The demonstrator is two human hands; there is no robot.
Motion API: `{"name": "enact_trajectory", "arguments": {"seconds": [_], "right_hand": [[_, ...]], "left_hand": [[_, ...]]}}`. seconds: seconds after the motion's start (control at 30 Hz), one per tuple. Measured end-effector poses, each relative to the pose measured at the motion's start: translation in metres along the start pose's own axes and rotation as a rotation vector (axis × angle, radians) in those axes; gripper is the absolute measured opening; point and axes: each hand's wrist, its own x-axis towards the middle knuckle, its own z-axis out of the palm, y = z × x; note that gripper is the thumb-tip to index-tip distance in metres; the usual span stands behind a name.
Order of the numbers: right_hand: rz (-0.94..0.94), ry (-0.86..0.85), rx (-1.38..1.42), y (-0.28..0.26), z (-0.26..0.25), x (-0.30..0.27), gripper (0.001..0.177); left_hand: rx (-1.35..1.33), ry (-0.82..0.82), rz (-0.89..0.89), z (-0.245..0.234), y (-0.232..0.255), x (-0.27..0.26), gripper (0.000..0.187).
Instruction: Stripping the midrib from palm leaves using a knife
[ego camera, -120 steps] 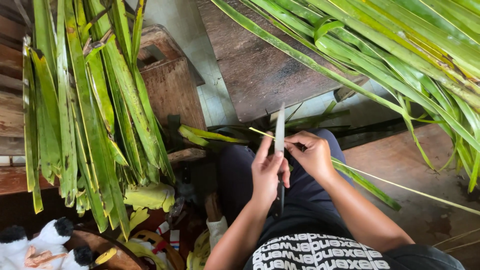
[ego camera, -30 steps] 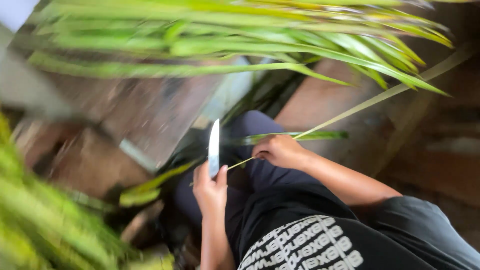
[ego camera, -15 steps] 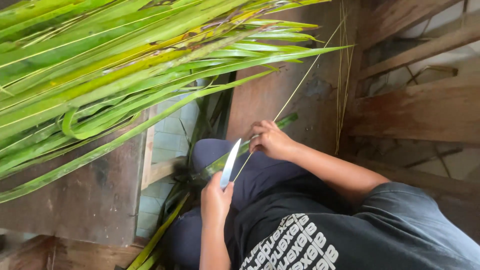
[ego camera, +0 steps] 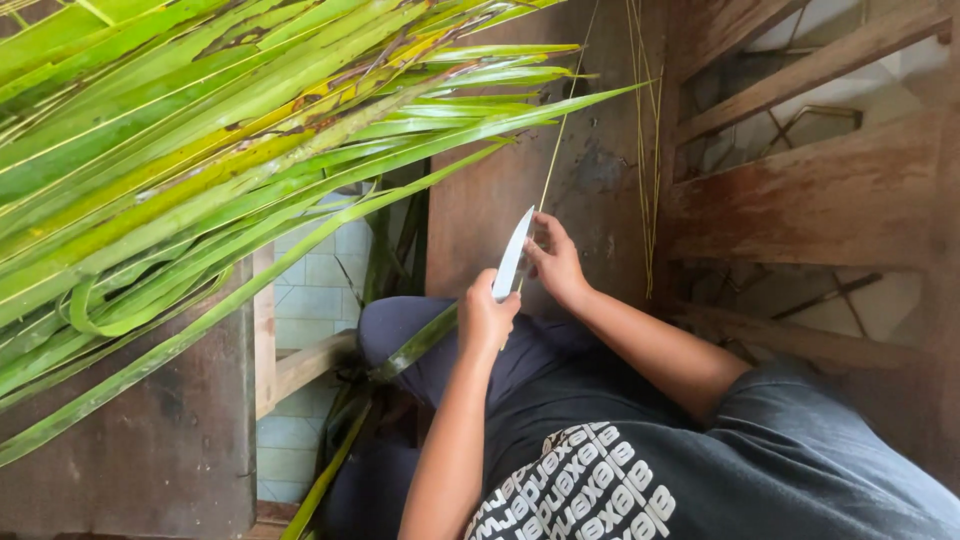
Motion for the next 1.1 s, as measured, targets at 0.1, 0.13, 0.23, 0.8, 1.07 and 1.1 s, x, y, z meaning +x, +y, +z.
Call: {"name": "enact_trajectory", "arguments": {"seconds": [0.1,0.13,0.23,0.8,1.07,1.1], "right_hand": [[-0.068,0.006,0.116,0.007,0.000,0.004,0.047],[-0.068,0.005,0.118,0.013,-0.005,0.008,0.047],[-0.113,0.048,0.033,0.029,-0.017,0.023,0.045],[0.032,0.436,-0.833,0.076,-0.098,0.048,0.059],[-0.372,-0.212,-1.027,0.044,-0.022,0.013,0.072],[-0.345,-0.375,-1.170,0.025,-0.011,0.005,0.085]], "left_hand": [[-0.121,-0.016,-0.016,0.009,0.007,0.005,0.035],[-0.119,-0.014,-0.017,0.011,0.011,0.004,0.035],[-0.242,-0.039,-0.031,0.015,0.022,0.004,0.041],[-0.252,-0.124,-0.108,-0.003,0.020,-0.009,0.043],[-0.387,0.032,-0.137,-0.040,-0.025,-0.033,0.036],[-0.430,0.062,-0.135,-0.046,-0.032,-0.039,0.034]]}}
